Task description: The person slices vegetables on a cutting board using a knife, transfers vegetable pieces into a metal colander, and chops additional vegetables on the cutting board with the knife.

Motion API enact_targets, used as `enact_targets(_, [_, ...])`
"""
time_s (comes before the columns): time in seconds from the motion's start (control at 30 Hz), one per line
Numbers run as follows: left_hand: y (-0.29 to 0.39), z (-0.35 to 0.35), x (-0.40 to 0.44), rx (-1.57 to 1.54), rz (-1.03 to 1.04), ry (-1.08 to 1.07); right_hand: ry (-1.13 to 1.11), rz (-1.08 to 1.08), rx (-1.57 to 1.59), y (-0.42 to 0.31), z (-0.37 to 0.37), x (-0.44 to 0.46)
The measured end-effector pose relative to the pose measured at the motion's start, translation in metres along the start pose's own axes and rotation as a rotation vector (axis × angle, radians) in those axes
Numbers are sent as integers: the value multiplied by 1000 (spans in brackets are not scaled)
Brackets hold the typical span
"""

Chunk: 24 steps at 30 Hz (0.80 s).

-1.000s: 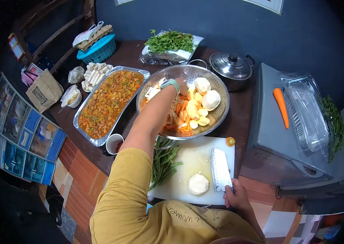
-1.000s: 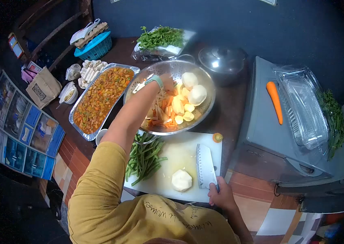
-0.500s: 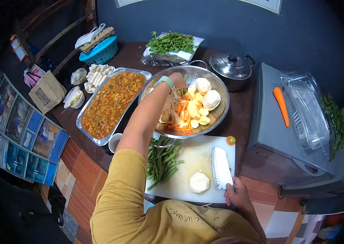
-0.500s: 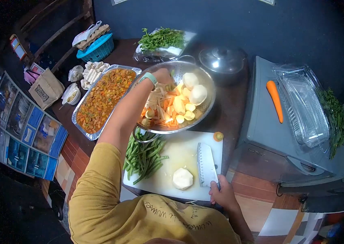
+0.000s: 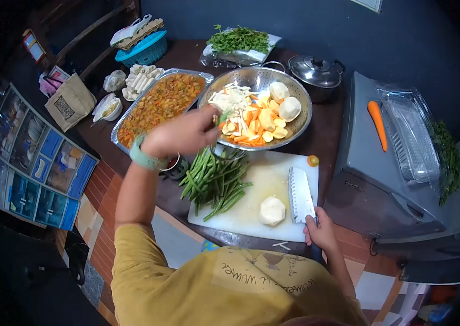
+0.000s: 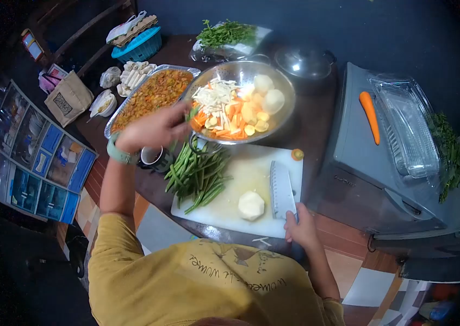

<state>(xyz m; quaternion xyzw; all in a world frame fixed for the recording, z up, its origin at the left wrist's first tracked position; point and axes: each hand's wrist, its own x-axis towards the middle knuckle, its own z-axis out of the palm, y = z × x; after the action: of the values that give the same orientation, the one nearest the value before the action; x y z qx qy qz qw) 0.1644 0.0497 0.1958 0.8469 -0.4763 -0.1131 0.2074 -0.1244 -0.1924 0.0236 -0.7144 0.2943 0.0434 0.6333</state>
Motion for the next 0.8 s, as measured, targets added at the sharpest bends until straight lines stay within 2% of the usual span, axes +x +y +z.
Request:
enact_targets(0.07, [3, 24, -32, 52, -99, -158, 9, -25, -16, -1, 2, 0])
enact_targets(0.17, [-12, 70, -54, 133, -228, -192, 36, -65, -148, -13, 5, -5])
enact_targets(0.3, [-10, 106, -56, 258, -360, 14, 50, -151, -306, -23, 9, -12])
enact_targets(0.33, [-9, 107, -58, 263, -345, 8, 59, -136, -358, -32, 11, -17])
enact_targets(0.4, [2, 113, -59, 314, -301, 173, 164, -328, -581, -10, 12, -10])
enact_targets(0.43, [9, 113, -63, 334, -308, 210, 201, -331, -647, -21, 14, -20])
enact_targets(0.47, [17, 113, -65, 367, -304, 260, 212, -302, -647, -23, 14, -27])
enact_targets(0.53, [34, 111, -71, 352, -190, 376, 219, -398, -645, -28, 15, -35])
enact_targets(0.57, [39, 116, -72, 251, -115, 413, 221, -413, -622, -27, 14, -38])
enact_targets(0.63, [48, 133, -71, -8, 47, 381, 194, -354, -675, -35, 16, -42])
enact_targets(0.67, [60, 139, -71, -142, 21, 292, 168, -368, -698, -36, 17, -41])
enact_targets(0.73, [60, 168, -64, -187, 188, 321, 130, -302, -750, -35, 18, -34])
enact_targets(0.8, [67, 185, -57, -208, 209, 318, 91, -234, -801, -38, 17, -28])
